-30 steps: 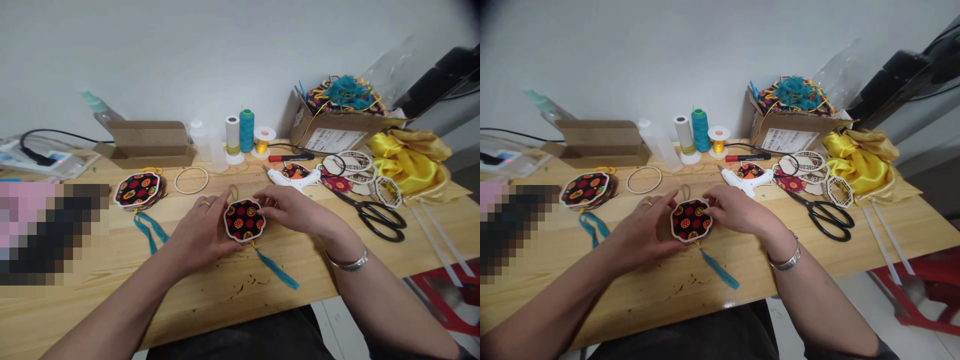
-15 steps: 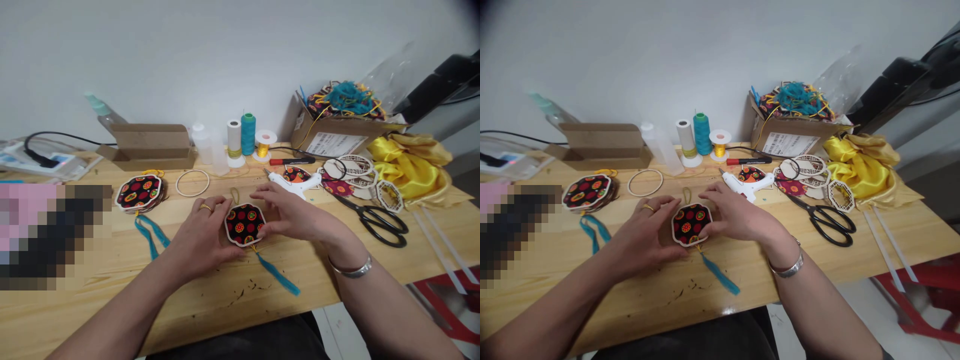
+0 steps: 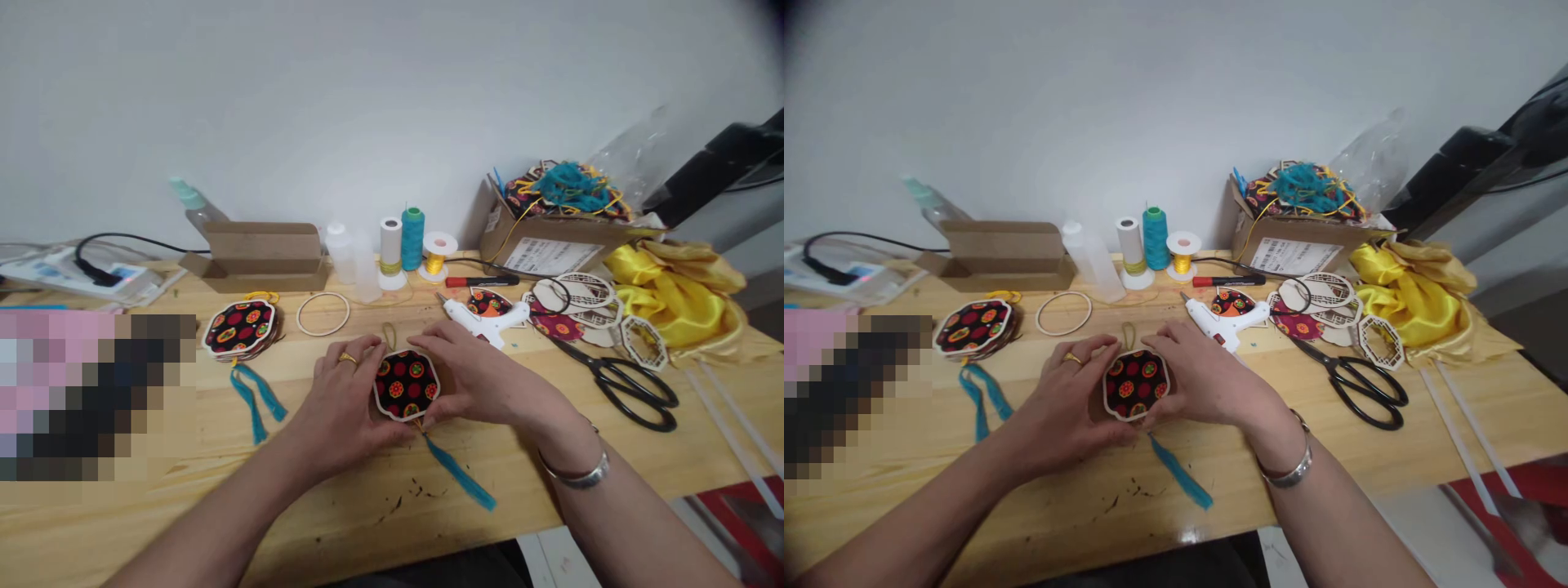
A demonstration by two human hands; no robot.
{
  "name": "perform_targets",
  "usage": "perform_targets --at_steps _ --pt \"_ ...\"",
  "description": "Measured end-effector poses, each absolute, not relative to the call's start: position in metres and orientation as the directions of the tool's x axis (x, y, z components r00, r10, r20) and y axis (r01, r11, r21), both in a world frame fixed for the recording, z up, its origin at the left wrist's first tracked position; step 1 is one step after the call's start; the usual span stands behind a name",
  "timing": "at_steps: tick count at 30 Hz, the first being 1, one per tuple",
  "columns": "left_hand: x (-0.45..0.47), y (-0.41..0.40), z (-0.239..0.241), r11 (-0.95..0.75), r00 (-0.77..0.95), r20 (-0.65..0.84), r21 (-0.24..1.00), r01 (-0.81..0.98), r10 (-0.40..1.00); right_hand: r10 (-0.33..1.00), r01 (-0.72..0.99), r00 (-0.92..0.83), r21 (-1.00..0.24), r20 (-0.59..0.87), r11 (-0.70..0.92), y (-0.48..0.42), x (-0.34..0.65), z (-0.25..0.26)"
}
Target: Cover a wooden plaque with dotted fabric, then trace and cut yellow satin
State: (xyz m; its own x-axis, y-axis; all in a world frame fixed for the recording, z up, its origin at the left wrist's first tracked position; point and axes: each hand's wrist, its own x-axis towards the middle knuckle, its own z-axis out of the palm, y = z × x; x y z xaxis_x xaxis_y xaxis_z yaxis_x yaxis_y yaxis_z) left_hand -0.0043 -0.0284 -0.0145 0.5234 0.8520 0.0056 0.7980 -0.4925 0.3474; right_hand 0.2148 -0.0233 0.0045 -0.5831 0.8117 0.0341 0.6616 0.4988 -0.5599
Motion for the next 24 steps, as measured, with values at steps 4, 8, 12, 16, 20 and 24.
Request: perform_targets --at_steps 4,8,12,16,20,24 --pt "-0.0045 -0.0288 -0.0131 -0.496 0.53 0.0 0.351 0.794 0.848 0.809 0.647 -0.587 -0.584 0.028 0.49 -0.023 0.2123 0.0067" --pt "-0.005 -0.0301 -0.0116 -0.493 0.527 0.005 0.361 0.791 0.85 0.814 0.647 -0.58 -0.589 0.032 0.484 -0.0234 0.2111 0.0078" --pt "-0.0061 -0.0312 -0.0122 -0.5 0.527 0.022 0.35 0.792 0.849 0.819 0.651 -0.572 -0.589 0.034 0.479 -0.0231 0.2117 0.0067" --pt "-0.0072 -0.0306 -0.0133 -0.515 0.537 0.031 0.336 0.788 0.843 0.818 0.658 -0.575 -0.581 0.024 0.479 -0.022 0.2127 0.0039" --pt "-0.0067 -0.0297 -0.0119 -0.519 0.542 0.015 0.315 0.795 0.84 0.814 0.655 -0.58 -0.573 0.036 0.492 -0.0211 0.214 0.001" --pt "-0.0065 -0.0289 -0.0106 -0.512 0.538 -0.007 0.295 0.806 0.843 0.813 0.649 -0.581 -0.586 0.029 0.485 -0.0208 0.2156 0.0005"
